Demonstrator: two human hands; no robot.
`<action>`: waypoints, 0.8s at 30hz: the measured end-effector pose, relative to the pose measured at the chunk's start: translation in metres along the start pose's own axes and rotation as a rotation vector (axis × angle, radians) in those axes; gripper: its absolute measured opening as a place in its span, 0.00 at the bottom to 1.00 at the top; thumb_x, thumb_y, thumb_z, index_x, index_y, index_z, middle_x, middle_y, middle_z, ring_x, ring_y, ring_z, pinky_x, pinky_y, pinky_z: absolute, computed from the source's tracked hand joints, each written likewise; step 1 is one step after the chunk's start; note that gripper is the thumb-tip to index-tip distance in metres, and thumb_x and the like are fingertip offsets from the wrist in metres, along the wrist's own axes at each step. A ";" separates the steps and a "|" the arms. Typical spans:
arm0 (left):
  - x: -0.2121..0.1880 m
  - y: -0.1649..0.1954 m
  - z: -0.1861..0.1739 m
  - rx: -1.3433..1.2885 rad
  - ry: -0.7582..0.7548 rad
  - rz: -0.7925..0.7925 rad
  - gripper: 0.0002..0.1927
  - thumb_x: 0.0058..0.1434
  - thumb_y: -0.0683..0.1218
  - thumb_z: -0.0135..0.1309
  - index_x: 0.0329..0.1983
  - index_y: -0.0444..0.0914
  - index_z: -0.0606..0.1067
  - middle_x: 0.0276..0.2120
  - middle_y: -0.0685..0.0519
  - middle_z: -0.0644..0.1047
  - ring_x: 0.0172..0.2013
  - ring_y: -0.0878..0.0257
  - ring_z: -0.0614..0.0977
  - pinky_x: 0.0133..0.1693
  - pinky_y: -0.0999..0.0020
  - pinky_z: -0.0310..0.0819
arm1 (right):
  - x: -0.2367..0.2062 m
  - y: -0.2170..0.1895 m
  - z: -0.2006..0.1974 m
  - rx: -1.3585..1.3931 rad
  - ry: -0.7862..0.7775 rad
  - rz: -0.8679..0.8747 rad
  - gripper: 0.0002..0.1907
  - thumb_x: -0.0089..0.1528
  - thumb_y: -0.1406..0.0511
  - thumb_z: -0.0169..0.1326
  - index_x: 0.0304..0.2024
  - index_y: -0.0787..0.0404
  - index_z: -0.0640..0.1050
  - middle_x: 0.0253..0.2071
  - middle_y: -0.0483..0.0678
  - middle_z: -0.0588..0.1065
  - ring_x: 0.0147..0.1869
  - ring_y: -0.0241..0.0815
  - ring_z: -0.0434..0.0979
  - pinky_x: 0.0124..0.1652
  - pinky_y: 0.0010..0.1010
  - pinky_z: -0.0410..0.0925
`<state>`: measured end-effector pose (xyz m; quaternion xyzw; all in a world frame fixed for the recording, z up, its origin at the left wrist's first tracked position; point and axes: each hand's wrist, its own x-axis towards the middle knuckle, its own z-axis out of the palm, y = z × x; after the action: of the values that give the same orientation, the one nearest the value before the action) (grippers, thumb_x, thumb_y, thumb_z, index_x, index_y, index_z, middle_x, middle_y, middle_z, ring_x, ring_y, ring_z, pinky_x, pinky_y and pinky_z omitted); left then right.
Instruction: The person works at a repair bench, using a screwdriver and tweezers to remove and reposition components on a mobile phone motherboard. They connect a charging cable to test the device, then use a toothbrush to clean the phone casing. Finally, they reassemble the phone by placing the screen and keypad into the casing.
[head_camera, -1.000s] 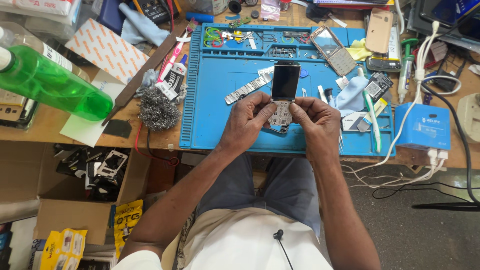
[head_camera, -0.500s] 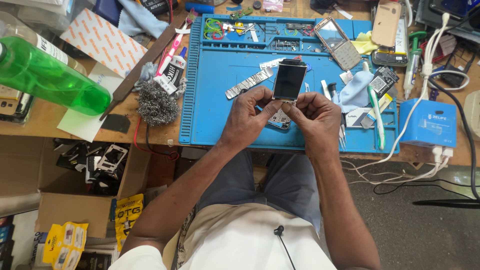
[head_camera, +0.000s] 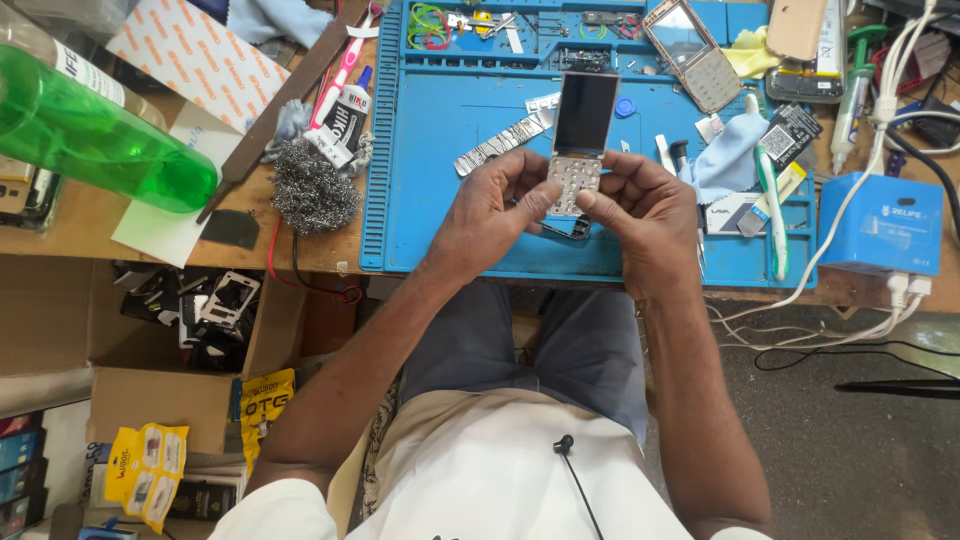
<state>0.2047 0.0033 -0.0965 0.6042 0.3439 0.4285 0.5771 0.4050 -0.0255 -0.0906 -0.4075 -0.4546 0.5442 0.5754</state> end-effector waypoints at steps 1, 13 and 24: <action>-0.001 0.000 0.000 0.025 -0.016 -0.027 0.11 0.68 0.46 0.57 0.48 0.34 0.77 0.36 0.58 0.79 0.34 0.75 0.79 0.33 0.76 0.80 | 0.000 0.000 0.000 0.032 0.016 0.000 0.23 0.59 0.77 0.64 0.57 0.71 0.77 0.46 0.53 0.82 0.48 0.36 0.83 0.49 0.27 0.77; -0.003 -0.003 0.004 -0.045 -0.039 -0.014 0.10 0.70 0.45 0.55 0.46 0.33 0.76 0.33 0.56 0.79 0.31 0.75 0.78 0.32 0.77 0.78 | -0.001 0.001 0.003 -0.039 -0.004 0.036 0.30 0.57 0.77 0.67 0.61 0.70 0.74 0.45 0.53 0.82 0.47 0.36 0.84 0.50 0.26 0.77; -0.011 0.033 -0.048 0.725 -0.019 0.455 0.25 0.64 0.42 0.63 0.64 0.38 0.72 0.54 0.49 0.78 0.50 0.52 0.79 0.54 0.59 0.74 | -0.005 -0.015 -0.041 0.110 0.144 -0.066 0.12 0.71 0.72 0.56 0.56 0.67 0.74 0.44 0.48 0.79 0.44 0.35 0.81 0.44 0.26 0.74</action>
<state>0.1539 0.0098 -0.0667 0.8324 0.3249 0.3905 0.2214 0.4486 -0.0309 -0.0871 -0.3982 -0.3947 0.5184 0.6457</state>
